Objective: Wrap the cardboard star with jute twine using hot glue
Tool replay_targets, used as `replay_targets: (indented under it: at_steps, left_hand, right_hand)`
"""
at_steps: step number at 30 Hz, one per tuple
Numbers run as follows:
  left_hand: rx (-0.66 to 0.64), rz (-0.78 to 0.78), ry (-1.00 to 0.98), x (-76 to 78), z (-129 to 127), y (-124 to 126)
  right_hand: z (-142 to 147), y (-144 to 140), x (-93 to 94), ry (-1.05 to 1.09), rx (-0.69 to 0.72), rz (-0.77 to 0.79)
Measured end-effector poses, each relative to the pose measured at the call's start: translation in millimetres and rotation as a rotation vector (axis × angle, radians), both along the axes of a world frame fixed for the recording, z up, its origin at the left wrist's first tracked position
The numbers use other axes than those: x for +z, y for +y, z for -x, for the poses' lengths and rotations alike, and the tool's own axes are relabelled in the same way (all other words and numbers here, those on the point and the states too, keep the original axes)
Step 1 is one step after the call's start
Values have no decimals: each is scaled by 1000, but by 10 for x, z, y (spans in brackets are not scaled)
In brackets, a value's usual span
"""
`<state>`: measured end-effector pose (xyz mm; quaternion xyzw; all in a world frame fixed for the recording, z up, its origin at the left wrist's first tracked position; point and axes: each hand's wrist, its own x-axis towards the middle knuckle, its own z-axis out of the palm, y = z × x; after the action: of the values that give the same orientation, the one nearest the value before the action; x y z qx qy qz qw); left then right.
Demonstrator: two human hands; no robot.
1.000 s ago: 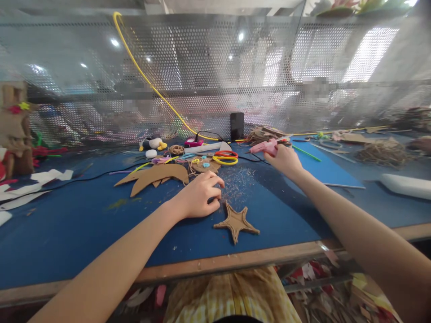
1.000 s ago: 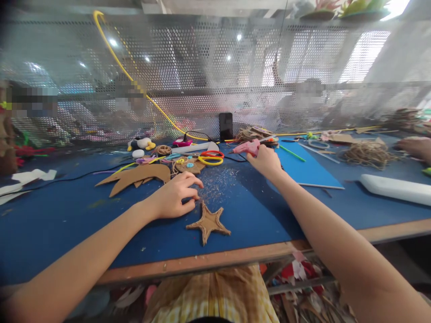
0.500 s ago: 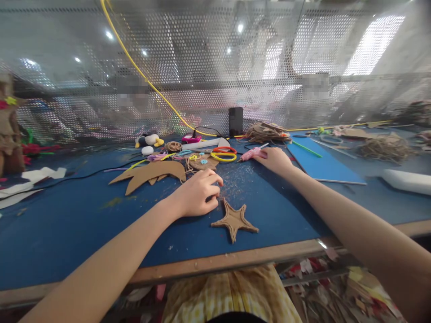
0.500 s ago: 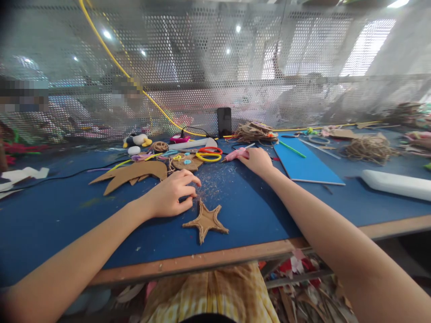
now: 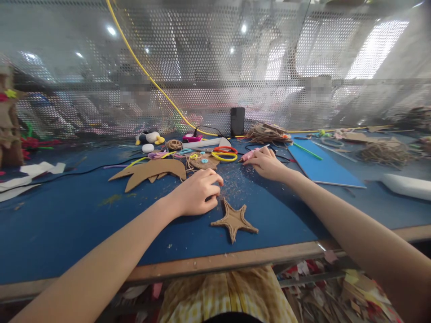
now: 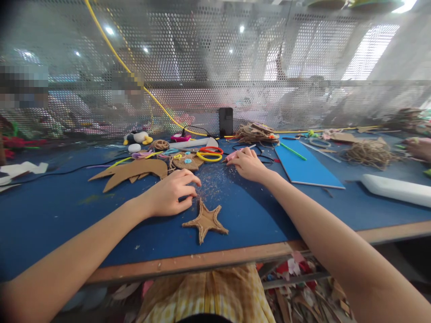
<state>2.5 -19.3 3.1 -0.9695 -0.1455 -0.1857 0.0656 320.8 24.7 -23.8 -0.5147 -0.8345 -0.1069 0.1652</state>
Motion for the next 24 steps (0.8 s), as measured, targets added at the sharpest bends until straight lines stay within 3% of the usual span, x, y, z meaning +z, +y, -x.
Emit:
replay_targets:
  at_steps: [9, 24]
  left_hand:
    - [3, -29, 18, -10, 13, 6]
    - [-3, -74, 49, -9, -34, -2]
  right_hand:
    - [104, -30, 56, -60, -27, -86]
    - [251, 89, 140, -343, -64, -212]
